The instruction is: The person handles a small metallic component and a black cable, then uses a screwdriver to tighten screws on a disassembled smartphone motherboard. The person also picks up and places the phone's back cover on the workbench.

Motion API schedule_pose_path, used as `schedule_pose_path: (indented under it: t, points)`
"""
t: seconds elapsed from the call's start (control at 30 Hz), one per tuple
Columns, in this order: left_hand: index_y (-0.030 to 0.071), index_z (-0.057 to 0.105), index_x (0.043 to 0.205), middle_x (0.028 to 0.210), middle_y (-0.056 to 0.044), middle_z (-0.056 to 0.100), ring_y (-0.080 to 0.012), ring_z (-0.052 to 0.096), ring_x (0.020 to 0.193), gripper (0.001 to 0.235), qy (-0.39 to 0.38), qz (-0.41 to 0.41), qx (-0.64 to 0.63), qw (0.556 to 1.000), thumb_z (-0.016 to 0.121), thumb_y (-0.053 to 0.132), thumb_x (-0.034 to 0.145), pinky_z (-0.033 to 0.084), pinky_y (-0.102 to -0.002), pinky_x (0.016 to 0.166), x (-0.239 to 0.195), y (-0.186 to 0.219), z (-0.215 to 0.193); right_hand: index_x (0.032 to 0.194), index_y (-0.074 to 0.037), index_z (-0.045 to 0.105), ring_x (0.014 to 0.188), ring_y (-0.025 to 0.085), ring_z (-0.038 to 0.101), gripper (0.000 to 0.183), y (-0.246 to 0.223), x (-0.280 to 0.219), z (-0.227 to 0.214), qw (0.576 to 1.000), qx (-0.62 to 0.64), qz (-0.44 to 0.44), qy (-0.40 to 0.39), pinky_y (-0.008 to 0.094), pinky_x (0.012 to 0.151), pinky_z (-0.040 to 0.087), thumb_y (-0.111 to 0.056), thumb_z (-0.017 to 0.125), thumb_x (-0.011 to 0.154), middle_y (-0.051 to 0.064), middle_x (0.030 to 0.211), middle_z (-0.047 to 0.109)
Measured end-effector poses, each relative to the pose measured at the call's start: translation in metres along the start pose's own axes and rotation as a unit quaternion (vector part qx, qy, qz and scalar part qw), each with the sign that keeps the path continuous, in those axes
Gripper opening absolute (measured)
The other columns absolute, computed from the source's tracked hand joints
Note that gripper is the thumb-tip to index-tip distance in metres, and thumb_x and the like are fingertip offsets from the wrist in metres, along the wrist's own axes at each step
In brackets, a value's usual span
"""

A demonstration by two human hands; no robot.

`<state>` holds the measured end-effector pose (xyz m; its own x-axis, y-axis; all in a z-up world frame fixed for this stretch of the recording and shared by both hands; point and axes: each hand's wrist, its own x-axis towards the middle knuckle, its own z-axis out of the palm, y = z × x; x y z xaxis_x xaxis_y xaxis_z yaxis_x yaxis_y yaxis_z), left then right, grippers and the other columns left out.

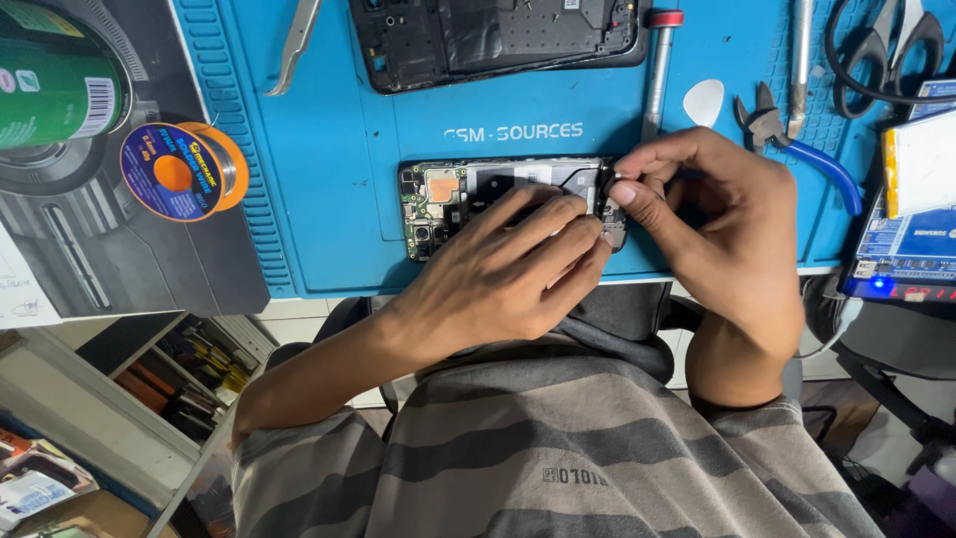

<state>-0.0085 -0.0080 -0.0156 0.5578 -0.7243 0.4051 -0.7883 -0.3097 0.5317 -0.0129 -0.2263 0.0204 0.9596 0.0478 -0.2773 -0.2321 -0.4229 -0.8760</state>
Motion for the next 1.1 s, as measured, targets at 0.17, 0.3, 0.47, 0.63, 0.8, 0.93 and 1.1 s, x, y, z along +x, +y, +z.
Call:
schedule_pose_path:
  t: [0.17, 0.3, 0.47, 0.63, 0.8, 0.93, 1.1]
  points:
    - [-0.002, 0.072, 0.107, 0.12, -0.011, 0.065, -0.0265, 0.062, 0.122, 0.016, -0.005, 0.001, 0.005, 1.0, 0.073, 0.009, 0.096, 0.052, -0.047, 0.109, 0.0, 0.001, 0.001, 0.1, 0.003, 0.069, 0.07, 0.007, 0.05, 0.018, -0.01, 0.002, 0.006, 0.993, -0.091, -0.061, 0.05, 0.02, 0.058, 0.037, 0.005, 0.08, 0.086, 0.004, 0.093, 0.06]
    - [-0.001, 0.073, 0.105, 0.123, -0.01, 0.063, -0.0263, 0.06, 0.124, 0.015, -0.02, 0.001, 0.013, 1.0, 0.072, 0.012, 0.097, 0.051, -0.048, 0.11, -0.001, 0.002, 0.002, 0.108, 0.001, 0.07, 0.075, 0.011, 0.055, 0.02, -0.012, 0.001, 0.005, 0.984, -0.14, -0.108, 0.039, 0.024, 0.066, 0.044, 0.003, 0.083, 0.092, 0.007, 0.094, 0.058]
    - [0.002, 0.074, 0.101, 0.128, -0.009, 0.063, -0.0264, 0.059, 0.126, 0.013, -0.026, -0.001, 0.022, 0.999, 0.071, 0.014, 0.096, 0.05, -0.049, 0.11, -0.002, 0.004, 0.004, 0.112, -0.001, 0.072, 0.077, 0.014, 0.06, 0.019, -0.009, -0.003, 0.003, 0.975, -0.183, -0.124, 0.028, 0.026, 0.068, 0.048, 0.0, 0.084, 0.098, 0.007, 0.091, 0.059]
    - [0.004, 0.074, 0.102, 0.131, -0.008, 0.063, -0.0242, 0.058, 0.127, 0.011, -0.03, -0.001, 0.037, 0.999, 0.071, 0.014, 0.098, 0.048, -0.049, 0.113, -0.003, 0.006, 0.006, 0.115, 0.0, 0.07, 0.076, 0.016, 0.06, 0.026, -0.012, -0.001, 0.002, 0.98, -0.161, -0.11, 0.029, 0.028, 0.067, 0.048, 0.002, 0.082, 0.092, 0.008, 0.09, 0.06]
    - [0.005, 0.077, 0.106, 0.13, -0.006, 0.064, -0.0237, 0.058, 0.129, 0.012, -0.033, -0.009, 0.058, 0.998, 0.071, 0.015, 0.103, 0.045, -0.05, 0.117, -0.008, 0.01, 0.012, 0.121, -0.001, 0.072, 0.085, 0.017, 0.064, 0.028, -0.023, -0.001, 0.002, 0.974, -0.177, -0.135, 0.029, 0.028, 0.073, 0.052, 0.004, 0.081, 0.095, 0.011, 0.101, 0.064]
    - [0.001, 0.078, 0.117, 0.141, -0.008, 0.062, -0.0246, 0.055, 0.134, 0.026, -0.016, -0.035, 0.051, 0.998, 0.068, 0.02, 0.103, 0.041, -0.051, 0.118, -0.011, 0.017, 0.018, 0.112, 0.0, 0.072, 0.092, 0.024, 0.064, 0.03, -0.028, -0.013, 0.002, 0.967, -0.21, -0.143, 0.036, 0.033, 0.073, 0.052, 0.009, 0.079, 0.084, 0.017, 0.112, 0.065]
    - [0.002, 0.077, 0.117, 0.14, -0.008, 0.062, -0.0243, 0.056, 0.135, 0.026, -0.047, -0.029, 0.098, 0.994, 0.066, 0.022, 0.104, 0.041, -0.052, 0.116, -0.014, 0.022, 0.013, 0.124, -0.003, 0.071, 0.102, 0.029, 0.062, 0.042, -0.022, -0.028, 0.007, 0.947, -0.27, -0.172, 0.028, 0.037, 0.082, 0.054, 0.014, 0.073, 0.086, 0.018, 0.126, 0.063]
